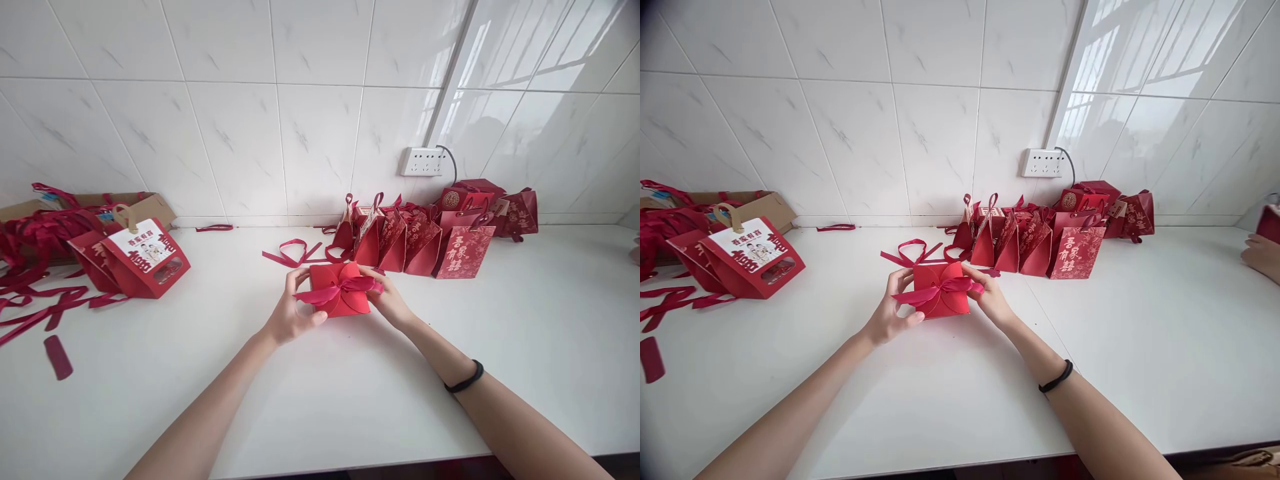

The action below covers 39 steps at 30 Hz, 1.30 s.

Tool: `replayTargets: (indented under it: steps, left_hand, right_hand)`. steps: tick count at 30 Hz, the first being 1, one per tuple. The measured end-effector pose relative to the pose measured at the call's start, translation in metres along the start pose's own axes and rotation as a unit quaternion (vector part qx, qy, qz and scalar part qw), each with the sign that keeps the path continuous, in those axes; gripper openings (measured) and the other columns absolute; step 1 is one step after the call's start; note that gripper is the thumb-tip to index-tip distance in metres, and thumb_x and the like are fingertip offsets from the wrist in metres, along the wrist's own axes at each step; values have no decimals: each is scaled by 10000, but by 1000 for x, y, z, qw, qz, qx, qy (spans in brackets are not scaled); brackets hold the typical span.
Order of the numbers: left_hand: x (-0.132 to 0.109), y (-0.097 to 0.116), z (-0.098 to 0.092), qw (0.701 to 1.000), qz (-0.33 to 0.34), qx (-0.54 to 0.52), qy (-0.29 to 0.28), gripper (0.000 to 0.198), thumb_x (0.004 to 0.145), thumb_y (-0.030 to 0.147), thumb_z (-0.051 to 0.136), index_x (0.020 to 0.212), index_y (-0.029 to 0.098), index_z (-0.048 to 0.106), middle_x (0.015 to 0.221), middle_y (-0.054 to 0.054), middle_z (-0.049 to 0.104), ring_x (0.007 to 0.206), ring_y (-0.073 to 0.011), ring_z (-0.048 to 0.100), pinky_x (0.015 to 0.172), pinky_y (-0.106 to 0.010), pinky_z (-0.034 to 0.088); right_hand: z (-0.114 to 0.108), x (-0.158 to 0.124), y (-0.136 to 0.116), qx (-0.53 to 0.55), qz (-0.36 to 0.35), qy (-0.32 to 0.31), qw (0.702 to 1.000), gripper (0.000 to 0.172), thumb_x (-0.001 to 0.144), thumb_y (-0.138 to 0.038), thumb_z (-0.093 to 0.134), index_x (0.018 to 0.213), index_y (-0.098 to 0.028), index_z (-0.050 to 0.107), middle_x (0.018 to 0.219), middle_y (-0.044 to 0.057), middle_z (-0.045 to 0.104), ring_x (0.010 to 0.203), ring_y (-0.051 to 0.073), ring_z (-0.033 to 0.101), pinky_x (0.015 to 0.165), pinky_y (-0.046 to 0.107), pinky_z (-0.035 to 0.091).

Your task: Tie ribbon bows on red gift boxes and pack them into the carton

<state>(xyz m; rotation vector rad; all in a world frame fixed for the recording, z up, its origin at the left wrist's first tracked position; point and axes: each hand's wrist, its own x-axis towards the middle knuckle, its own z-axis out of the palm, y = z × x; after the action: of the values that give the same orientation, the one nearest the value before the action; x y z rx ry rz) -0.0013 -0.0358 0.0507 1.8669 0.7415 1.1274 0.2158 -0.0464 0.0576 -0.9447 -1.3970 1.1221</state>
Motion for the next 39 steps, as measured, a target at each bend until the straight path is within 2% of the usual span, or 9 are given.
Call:
replayTargets:
  steps: [5, 10, 12, 17, 20, 23, 26, 32, 39]
  left_hand:
    - [0, 0, -2, 999, -1, 47, 13, 844, 689, 303, 631, 1394, 220, 175, 1405, -152, 306, 1321, -344, 312, 1024, -538, 372]
    - [-1, -6, -5, 997, 14, 76, 14, 846, 745, 312, 592, 1442, 215, 123, 1456, -134, 266, 1365, -327, 240, 1091, -525, 295]
    - [-1, -6, -4, 996, 29, 88, 8, 836, 759, 290, 576, 1449, 222, 109, 1476, -125, 240, 1380, -312, 214, 1105, -507, 282]
    - [-2, -6, 2, 993, 65, 98, 26, 808, 804, 280, 549, 1442, 229, 55, 1516, -136, 143, 1401, -289, 172, 1094, -486, 310]
    - [-1, -7, 4, 983, 100, 121, 91, 639, 815, 299, 565, 1349, 213, 227, 1471, -160, 227, 1363, -289, 272, 1053, -491, 363]
    - [1, -7, 5, 959, 148, 199, 138, 274, 837, 284, 558, 1083, 205, 467, 1322, -123, 401, 1290, -263, 381, 1024, -466, 400]
    - [2, -3, 5, 927, 203, 269, 165, 95, 861, 236, 535, 950, 206, 536, 1253, -89, 445, 1225, -226, 444, 993, -417, 440]
    - [1, 6, 8, 890, 260, 329, 176, 125, 860, 132, 502, 954, 196, 553, 1237, -99, 457, 1167, -203, 490, 958, -371, 473]
    - [0, 8, 10, 880, 286, 360, 115, 360, 854, 8, 370, 1031, 227, 595, 1167, -61, 534, 1206, -203, 444, 978, -395, 453]
  right_hand:
    - [2, -2, -2, 37, 7, 62, 997, 252, 733, -436, 650, 843, -212, 619, 1083, 63, 647, 1019, 238, 608, 831, 419, 524]
    - [5, -8, -10, 51, -8, 6, 999, 481, 824, -662, 413, 983, -238, 577, 1151, 86, 604, 1065, 247, 585, 823, 435, 519]
    - [8, -11, -13, -11, -20, 12, 1000, 454, 796, -641, 490, 1006, -244, 561, 1230, 89, 562, 1112, 252, 552, 840, 429, 506]
    - [16, -11, -14, -130, -59, 115, 983, 318, 762, -526, 594, 751, -210, 563, 1227, 99, 554, 1165, 268, 494, 852, 407, 482]
    - [17, -10, -12, -138, -53, 101, 984, 288, 775, -497, 581, 746, -211, 578, 1203, 91, 563, 1127, 253, 522, 851, 392, 481]
    - [15, -9, -11, -146, -44, 88, 984, 287, 779, -493, 575, 788, -208, 603, 1152, 90, 588, 1079, 241, 546, 838, 373, 488]
    - [16, -9, -11, -151, -48, 98, 983, 293, 781, -495, 572, 827, -209, 618, 1087, 82, 608, 1041, 235, 557, 810, 361, 502]
    - [18, -10, -13, -174, -52, 110, 977, 273, 787, -477, 562, 797, -210, 616, 1003, 73, 628, 974, 231, 582, 757, 358, 529]
    - [20, -12, -16, -186, -71, 102, 975, 234, 802, -443, 554, 793, -217, 611, 947, 67, 623, 906, 216, 593, 747, 370, 543]
